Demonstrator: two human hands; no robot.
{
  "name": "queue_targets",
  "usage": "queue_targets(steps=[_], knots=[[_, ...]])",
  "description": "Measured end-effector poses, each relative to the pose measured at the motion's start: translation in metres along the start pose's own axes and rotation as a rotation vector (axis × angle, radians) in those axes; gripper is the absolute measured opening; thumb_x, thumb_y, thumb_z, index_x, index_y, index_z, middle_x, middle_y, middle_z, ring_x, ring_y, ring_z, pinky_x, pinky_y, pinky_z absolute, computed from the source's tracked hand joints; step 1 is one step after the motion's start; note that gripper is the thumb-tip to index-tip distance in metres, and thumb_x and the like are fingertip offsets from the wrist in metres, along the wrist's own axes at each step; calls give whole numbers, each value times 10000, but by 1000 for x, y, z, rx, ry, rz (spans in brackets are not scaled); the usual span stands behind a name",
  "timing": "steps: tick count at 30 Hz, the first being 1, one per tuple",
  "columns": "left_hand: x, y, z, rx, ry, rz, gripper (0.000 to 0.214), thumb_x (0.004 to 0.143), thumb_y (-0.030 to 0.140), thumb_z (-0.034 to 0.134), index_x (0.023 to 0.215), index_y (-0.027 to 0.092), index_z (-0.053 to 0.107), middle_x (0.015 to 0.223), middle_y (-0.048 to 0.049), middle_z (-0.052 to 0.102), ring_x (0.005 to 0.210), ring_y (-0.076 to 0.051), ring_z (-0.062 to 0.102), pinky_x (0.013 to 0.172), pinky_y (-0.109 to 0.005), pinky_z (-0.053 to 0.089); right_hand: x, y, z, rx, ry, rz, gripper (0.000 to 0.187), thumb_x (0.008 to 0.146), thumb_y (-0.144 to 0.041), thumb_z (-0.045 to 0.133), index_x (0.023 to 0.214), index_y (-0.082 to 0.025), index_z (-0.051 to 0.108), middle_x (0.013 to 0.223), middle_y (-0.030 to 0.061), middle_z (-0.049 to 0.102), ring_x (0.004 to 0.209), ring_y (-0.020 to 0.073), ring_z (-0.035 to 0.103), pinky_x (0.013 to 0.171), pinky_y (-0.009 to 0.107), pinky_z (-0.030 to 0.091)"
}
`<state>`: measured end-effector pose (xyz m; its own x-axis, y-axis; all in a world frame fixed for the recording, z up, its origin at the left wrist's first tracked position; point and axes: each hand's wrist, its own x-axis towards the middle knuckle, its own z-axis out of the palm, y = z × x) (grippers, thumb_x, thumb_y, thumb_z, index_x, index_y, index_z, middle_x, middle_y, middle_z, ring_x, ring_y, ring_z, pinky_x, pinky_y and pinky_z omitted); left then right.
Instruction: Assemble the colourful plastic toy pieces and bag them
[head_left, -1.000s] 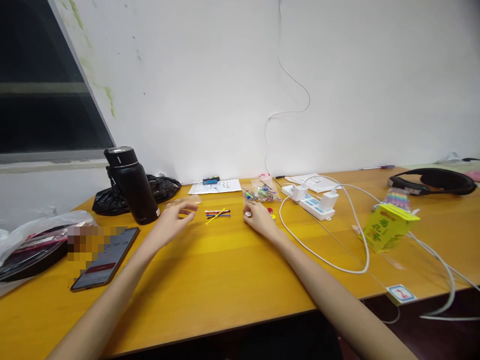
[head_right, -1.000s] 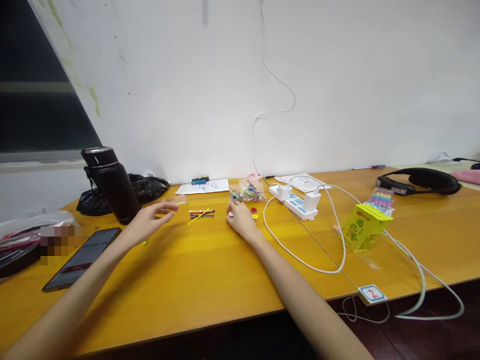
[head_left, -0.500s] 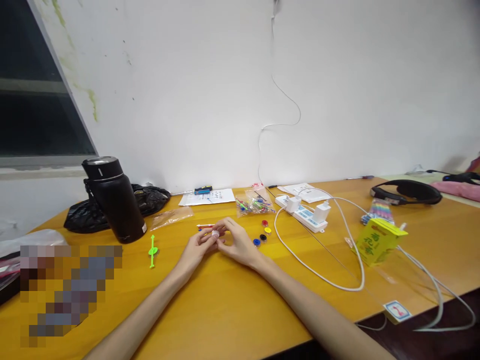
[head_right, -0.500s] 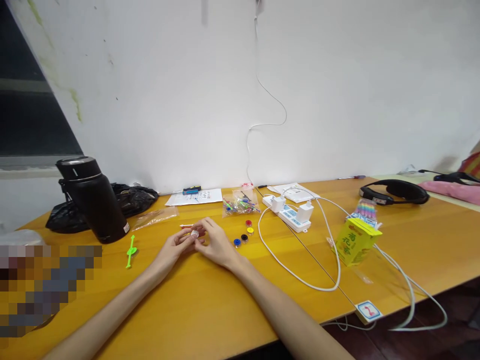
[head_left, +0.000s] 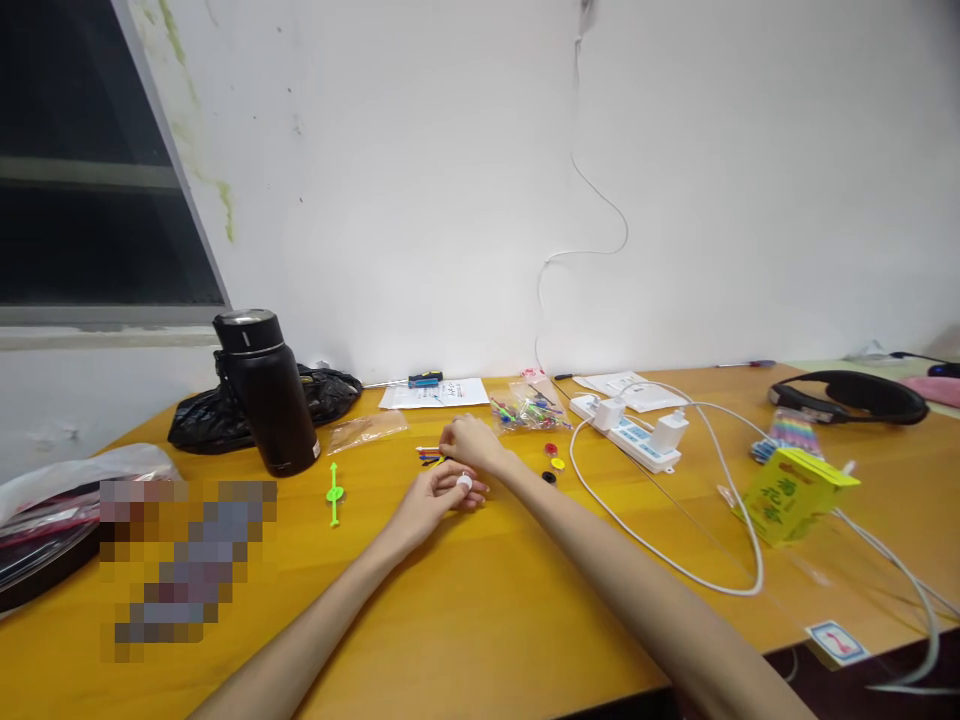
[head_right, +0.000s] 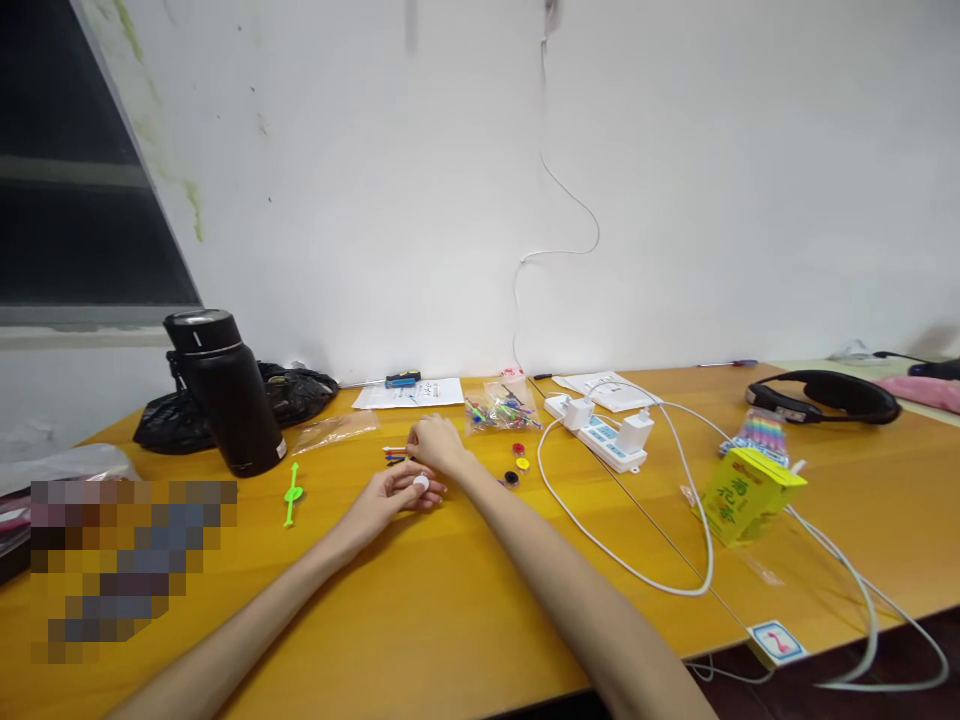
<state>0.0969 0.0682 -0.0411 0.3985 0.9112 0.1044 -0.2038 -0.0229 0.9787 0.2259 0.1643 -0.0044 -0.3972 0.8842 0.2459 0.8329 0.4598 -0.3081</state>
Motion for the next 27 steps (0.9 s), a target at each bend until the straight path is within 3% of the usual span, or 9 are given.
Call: queue_targets(steps=[5,11,15,18,22,27], knots=[[5,-3,-4,-49,48,-4,504,727,524,811,984,121,652,996,-168,770,844,-217,741,861,-368,576,12,-2,9,101,-10,22,47,750,-137,700,736,-155,741,816,110,767,818,228,699,778,286,485],[6,-4,-8,-123,119,6,484,742,465,823,1067,127,703,1172,-169,737,965,-234,736,992,-400,538,18,-2,-2,389,137,11,164,916,-244,582,988,-139,684,999,101,756,885,157,698,779,253,517],[6,-1,-7,-128,167,11,507,730,461,836,1105,137,729,1225,-159,720,1009,-257,731,1030,-423,523,-5,7,-12,858,178,-39,278,869,-374,660,1050,-163,682,926,73,751,915,180,702,849,315,532],[6,1,-8,-140,203,34,561,728,458,840,1171,145,697,1186,-163,739,1035,-265,727,1040,-441,515,-33,20,-13,1069,139,25,371,795,-470,741,1028,-183,703,930,62,751,932,196,700,890,350,531],[4,3,-13,-106,274,65,596,735,451,834,1228,167,656,1168,-148,750,1084,-266,719,1083,-438,476,-66,27,-7,1175,87,110,398,744,-501,795,963,-184,692,944,62,753,903,200,707,891,364,538],[5,5,-20,-42,280,83,631,745,409,833,1296,162,652,1236,-138,725,1228,-276,646,1145,-413,415,-78,14,-3,1116,48,-50,347,793,-485,766,937,-177,697,978,65,742,907,196,702,864,337,547]])
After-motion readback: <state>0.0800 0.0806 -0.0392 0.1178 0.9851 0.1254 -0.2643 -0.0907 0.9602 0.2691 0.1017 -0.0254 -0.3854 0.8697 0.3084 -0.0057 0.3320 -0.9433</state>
